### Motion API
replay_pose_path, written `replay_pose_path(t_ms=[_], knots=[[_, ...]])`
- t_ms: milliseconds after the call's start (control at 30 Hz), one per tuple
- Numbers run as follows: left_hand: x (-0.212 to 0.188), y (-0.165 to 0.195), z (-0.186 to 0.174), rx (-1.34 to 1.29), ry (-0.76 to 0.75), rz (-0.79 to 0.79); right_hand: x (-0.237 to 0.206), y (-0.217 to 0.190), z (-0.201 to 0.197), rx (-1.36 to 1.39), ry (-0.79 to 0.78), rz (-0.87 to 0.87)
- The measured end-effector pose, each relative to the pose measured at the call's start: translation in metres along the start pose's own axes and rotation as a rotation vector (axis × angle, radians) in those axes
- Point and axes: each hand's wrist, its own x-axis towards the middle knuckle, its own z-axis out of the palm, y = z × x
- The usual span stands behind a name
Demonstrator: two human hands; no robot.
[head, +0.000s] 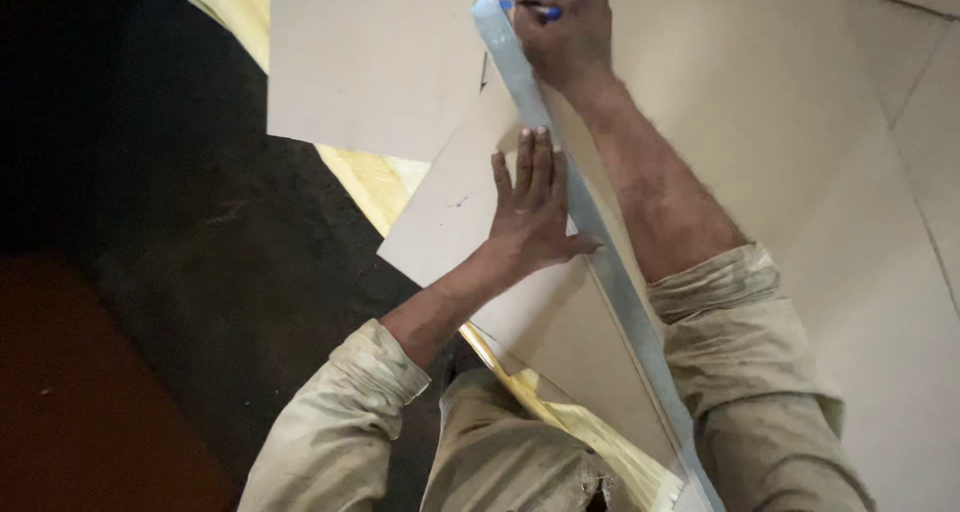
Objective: The person lays cardboard sheets flat on a work table, positions a long steel ruler across a sheet, and draws straight lines along the ruler edge with a pen. They reposition the ruler and sheets repeatedly to mark multiple lines across the cardboard.
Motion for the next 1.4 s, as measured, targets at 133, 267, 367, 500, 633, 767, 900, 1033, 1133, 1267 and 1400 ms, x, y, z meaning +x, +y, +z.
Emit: replay_pose_path(t_ms=[133,267,367,500,633,767,900,1033,1133,1267,1400], knots=[[0.002,0.000,0.006,0.000,0.013,0.006,-0.006,-0.007,-0.018,-0.047,-0.082,0.121],[0.003,0.003,0.008,0.028,0.028,0.031,-0.075,-0.037,-0.082,-0.056,-0.252,0.201],[0.001,0.007,0.012,0.053,-0.054,-0.036,-0.171,-0.065,-0.145,-0.178,-0.309,0.206],[0.000,0.009,0.024,0.077,-0.051,-0.039,-0.339,-0.100,-0.227,-0.254,-0.316,0.408],[0.000,0.002,0.044,0.106,-0.036,-0.040,-0.499,-0.141,-0.299,-0.325,-0.280,0.540],[-0.004,-0.003,0.049,0.202,-0.136,-0.073,-0.608,-0.180,-0.347,-0.362,-0.146,0.962],[-0.008,0.006,0.041,0.244,-0.087,-0.043,-0.666,-0.188,-0.337,-0.397,0.181,0.758],[-0.008,0.010,0.041,0.291,-0.097,-0.144,-0.691,-0.175,-0.280,-0.682,0.225,0.537],[-0.006,-0.002,0.049,0.320,0.077,0.029,-0.698,-0.171,-0.243,-0.652,0.267,0.567],[-0.025,0.005,0.074,0.649,0.420,0.391,-0.700,-0.173,-0.228,-0.652,0.301,0.545],[-0.093,0.087,0.156,0.045,0.506,0.791,-0.704,-0.170,-0.231,-0.639,0.269,0.545]])
